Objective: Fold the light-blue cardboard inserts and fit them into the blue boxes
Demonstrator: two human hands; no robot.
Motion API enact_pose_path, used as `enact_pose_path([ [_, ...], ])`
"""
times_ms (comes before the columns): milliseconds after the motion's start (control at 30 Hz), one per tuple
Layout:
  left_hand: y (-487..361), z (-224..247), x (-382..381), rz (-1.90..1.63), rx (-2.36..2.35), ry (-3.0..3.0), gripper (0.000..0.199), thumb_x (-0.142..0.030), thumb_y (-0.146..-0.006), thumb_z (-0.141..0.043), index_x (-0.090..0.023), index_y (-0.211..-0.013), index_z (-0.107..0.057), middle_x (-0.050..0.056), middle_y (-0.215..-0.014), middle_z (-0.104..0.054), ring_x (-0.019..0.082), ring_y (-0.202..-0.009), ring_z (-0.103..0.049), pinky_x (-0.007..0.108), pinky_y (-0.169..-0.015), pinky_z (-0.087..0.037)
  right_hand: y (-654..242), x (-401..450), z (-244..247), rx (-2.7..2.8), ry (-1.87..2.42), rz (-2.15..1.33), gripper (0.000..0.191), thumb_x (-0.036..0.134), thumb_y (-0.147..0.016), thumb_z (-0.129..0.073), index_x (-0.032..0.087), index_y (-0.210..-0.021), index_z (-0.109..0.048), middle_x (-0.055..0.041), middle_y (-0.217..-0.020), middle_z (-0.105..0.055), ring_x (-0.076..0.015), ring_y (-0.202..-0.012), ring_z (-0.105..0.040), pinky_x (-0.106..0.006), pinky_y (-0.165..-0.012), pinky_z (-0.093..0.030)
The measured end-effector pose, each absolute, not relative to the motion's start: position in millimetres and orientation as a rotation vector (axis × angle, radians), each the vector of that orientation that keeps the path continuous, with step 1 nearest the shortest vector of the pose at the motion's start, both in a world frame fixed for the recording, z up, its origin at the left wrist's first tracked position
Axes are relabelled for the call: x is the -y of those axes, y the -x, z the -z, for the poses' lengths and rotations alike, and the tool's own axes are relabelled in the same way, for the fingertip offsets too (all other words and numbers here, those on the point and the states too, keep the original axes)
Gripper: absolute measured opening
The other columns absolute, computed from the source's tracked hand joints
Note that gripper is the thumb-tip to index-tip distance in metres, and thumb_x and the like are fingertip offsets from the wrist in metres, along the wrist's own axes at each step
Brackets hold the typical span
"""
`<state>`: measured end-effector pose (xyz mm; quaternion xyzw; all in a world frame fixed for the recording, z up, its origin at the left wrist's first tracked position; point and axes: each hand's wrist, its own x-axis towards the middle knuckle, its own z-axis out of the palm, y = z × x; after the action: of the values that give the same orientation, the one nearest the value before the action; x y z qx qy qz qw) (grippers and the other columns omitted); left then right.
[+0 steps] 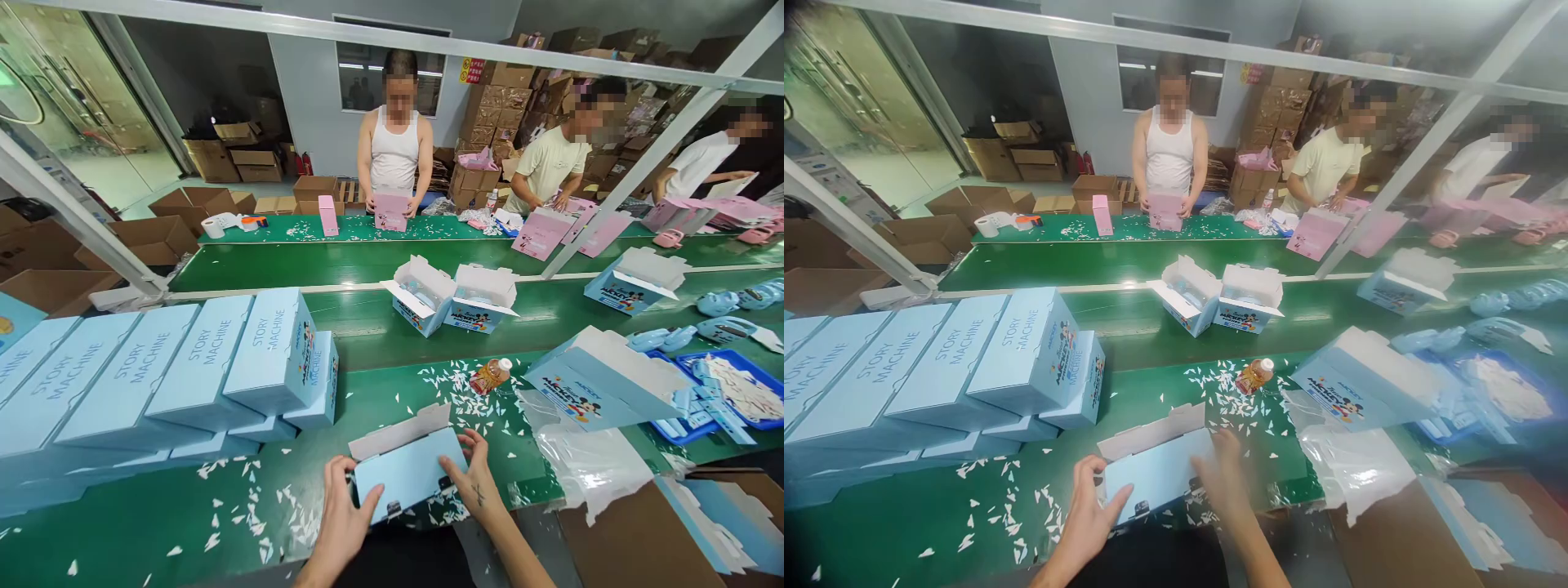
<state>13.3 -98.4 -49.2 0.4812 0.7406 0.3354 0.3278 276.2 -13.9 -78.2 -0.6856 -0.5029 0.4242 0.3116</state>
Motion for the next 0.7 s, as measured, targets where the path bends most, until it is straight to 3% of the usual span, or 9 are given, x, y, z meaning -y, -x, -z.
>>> enact_pose_path([
  [67, -15, 60, 99, -0.892, -1.946, -1.067, 0.069, -0.053, -0.072, -0.067, -0.017, -0.12, -0.034, 0.014, -0.123, -0.042, 0.03, -0.12, -0.046, 0.049, -0.104, -0.041, -280, 7, 72, 1.391, 1.766, -1.198, 0.085, 0.053, -0.07, -0.068, 0.017, -0.139, -0.034, -0.0152, -0.125, -0.054, -0.0276, -0.112, -0.058, -0.041, -0.092, -0.053],
  [133, -14, 62, 97, -0.853, -1.758, -0.988, 0.073, -0.049, -0.075, -0.066, -0.019, -0.13, -0.028, 0.015, -0.128, -0.045, 0.028, -0.121, -0.049, 0.048, -0.106, -0.041, -285, 2, 64, 1.509, 1.675, -1.285, 0.084, 0.052, -0.071, -0.069, 0.019, -0.141, -0.036, -0.0136, -0.12, -0.057, -0.0269, -0.11, -0.059, -0.042, -0.093, -0.052],
  [200, -10, 59, 91, -0.846, -1.605, -1.056, 0.062, -0.042, -0.084, -0.057, -0.022, -0.135, -0.027, 0.013, -0.133, -0.048, 0.025, -0.123, -0.051, 0.045, -0.109, -0.039, -287, 0, 58, 1.633, 1.574, -1.309, 0.076, 0.054, -0.074, -0.068, 0.021, -0.138, -0.043, -0.0125, -0.12, -0.058, -0.0261, -0.11, -0.059, -0.04, -0.093, -0.052],
  [300, 8, 53, 76, -0.926, -1.603, -1.308, 0.039, -0.035, -0.09, -0.047, -0.022, -0.127, -0.042, 0.012, -0.128, -0.054, 0.024, -0.12, -0.053, 0.045, -0.106, -0.041, -279, 4, 62, 1.733, 1.465, -1.239, 0.06, 0.058, -0.079, -0.062, 0.022, -0.127, -0.056, -0.0112, -0.122, -0.058, -0.0248, -0.112, -0.058, -0.035, -0.092, -0.053],
  [433, 48, 47, 61, -0.949, -1.484, -1.559, 0.021, -0.032, -0.087, -0.051, -0.02, -0.103, -0.06, 0.01, -0.119, -0.062, 0.024, -0.116, -0.054, 0.042, -0.104, -0.043, -263, 12, 75, 1.818, 1.327, -1.076, 0.051, 0.061, -0.083, -0.054, 0.021, -0.112, -0.066, -0.0125, -0.127, -0.057, -0.0264, -0.115, -0.058, -0.034, -0.089, -0.055],
  [500, 67, 35, 61, -0.839, -1.363, -1.714, 0.022, -0.028, -0.086, -0.052, -0.023, -0.103, -0.065, 0.008, -0.126, -0.062, 0.024, -0.125, -0.05, 0.042, -0.109, -0.04, -263, 12, 74, 1.882, 1.293, -1.062, 0.046, 0.058, -0.085, -0.052, 0.023, -0.11, -0.069, -0.0118, -0.129, -0.057, -0.0259, -0.114, -0.059, -0.035, -0.091, -0.055],
  [567, 78, 15, 64, -0.573, -1.26, -1.927, 0.041, -0.022, -0.086, -0.048, -0.027, -0.125, -0.059, 0.006, -0.144, -0.051, 0.025, -0.139, -0.039, 0.046, -0.115, -0.035, -270, 7, 63, 1.956, 1.283, -1.076, 0.041, 0.052, -0.088, -0.049, 0.026, -0.111, -0.07, -0.0101, -0.129, -0.059, -0.0248, -0.116, -0.058, -0.039, -0.098, -0.053],
  [600, 80, 4, 67, -0.392, -1.232, -2.031, 0.054, -0.02, -0.085, -0.048, -0.027, -0.138, -0.048, 0.007, -0.154, -0.039, 0.027, -0.146, -0.03, 0.05, -0.117, -0.033, -274, 4, 55, 2.018, 1.281, -1.073, 0.04, 0.05, -0.09, -0.047, 0.027, -0.113, -0.07, -0.0091, -0.13, -0.059, -0.0249, -0.119, -0.057, -0.041, -0.103, -0.05],
  [700, 71, -24, 74, 0.013, -1.255, -2.148, 0.078, -0.034, -0.082, -0.057, -0.016, -0.152, -0.026, 0.017, -0.161, -0.014, 0.036, -0.15, -0.015, 0.058, -0.117, -0.03, -280, -4, 24, 2.318, 1.285, -0.965, 0.04, 0.048, -0.09, -0.047, 0.029, -0.12, -0.067, -0.0065, -0.14, -0.053, -0.0285, -0.131, -0.048, -0.052, -0.112, -0.041],
])
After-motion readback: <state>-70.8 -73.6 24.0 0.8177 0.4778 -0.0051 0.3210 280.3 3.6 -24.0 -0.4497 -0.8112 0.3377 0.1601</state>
